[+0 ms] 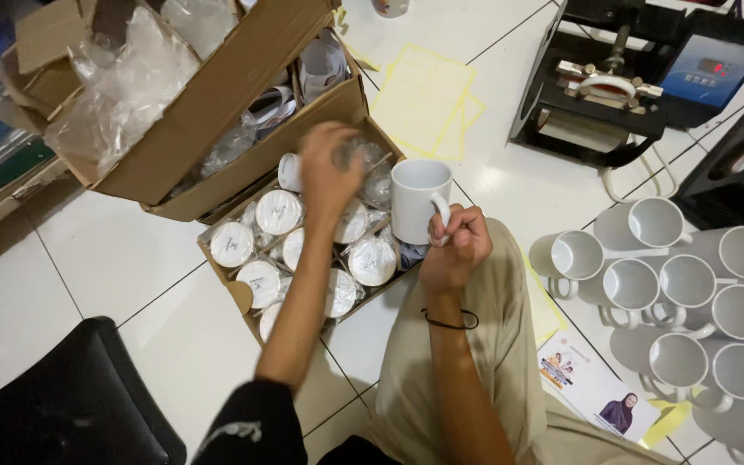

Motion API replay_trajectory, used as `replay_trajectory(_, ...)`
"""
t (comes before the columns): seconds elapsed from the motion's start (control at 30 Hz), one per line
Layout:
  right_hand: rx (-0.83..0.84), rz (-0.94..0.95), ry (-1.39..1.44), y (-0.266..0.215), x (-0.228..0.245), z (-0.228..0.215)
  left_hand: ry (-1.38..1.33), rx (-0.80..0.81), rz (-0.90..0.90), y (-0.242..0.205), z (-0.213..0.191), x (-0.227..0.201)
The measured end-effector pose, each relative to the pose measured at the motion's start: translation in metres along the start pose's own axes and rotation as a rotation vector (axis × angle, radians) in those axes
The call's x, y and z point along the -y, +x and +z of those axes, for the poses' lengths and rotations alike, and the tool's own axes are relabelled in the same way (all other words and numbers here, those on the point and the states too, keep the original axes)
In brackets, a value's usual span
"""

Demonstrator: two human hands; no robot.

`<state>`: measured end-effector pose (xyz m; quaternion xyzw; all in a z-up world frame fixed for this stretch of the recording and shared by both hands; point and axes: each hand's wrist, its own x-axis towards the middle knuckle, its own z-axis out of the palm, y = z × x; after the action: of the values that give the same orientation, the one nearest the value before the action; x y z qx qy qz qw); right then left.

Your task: The person sits on the floor and applies printed transfer sheets to white ceramic mugs. They peel the backing from the transfer, wrap it around the mug, and place the mug into a heat press machine to set the image. The person repeats this process for multiple mugs.

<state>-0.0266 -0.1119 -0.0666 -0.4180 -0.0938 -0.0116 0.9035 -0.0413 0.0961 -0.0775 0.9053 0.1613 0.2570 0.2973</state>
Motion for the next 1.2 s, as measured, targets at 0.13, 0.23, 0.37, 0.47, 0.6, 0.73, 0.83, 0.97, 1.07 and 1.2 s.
replay_trajectory(0.13,0.006,0.021,-0.021,-0.001,0.0,-0.001,0.093,-0.391,-0.344,-0.043,-0.02,0.015)
replay_trajectory(0.23,0.018,0.023,-0.026,-0.005,0.004,0.007,0.09,-0.279,-0.342,-0.047,-0.016,0.032)
replay_trajectory(0.37,-0.005,0.019,0.003,-0.002,0.005,0.009,0.003,-0.5,-0.107,-0.024,-0.04,-0.004)
replay_trajectory(0.47,-0.032,0.033,-0.044,-0.003,0.014,0.015,-0.088,-0.31,-0.062,0.006,-0.021,0.0)
replay_trajectory(0.6,-0.136,-0.055,-0.147,-0.007,0.0,0.011,0.01,0.191,-0.14,0.033,0.032,0.054)
replay_trajectory(0.73,-0.172,0.023,-0.208,-0.018,-0.012,0.006,0.374,0.435,-0.19,0.05,0.063,0.074)
replay_trajectory(0.83,-0.098,0.061,-0.113,-0.016,-0.006,0.007,0.688,0.335,-0.053,0.054,0.071,0.075)
replay_trajectory(0.97,-0.004,0.058,-0.278,-0.013,0.04,0.02,0.858,-0.019,0.295,0.053,0.05,0.087)
replay_trajectory(1.07,-0.065,0.031,-0.233,-0.009,0.088,0.023,0.255,-0.356,0.386,0.014,0.012,0.02)
replay_trajectory(1.2,-0.106,-0.017,-0.133,-0.021,0.156,-0.023,-0.173,-0.363,0.232,-0.038,0.023,-0.118)
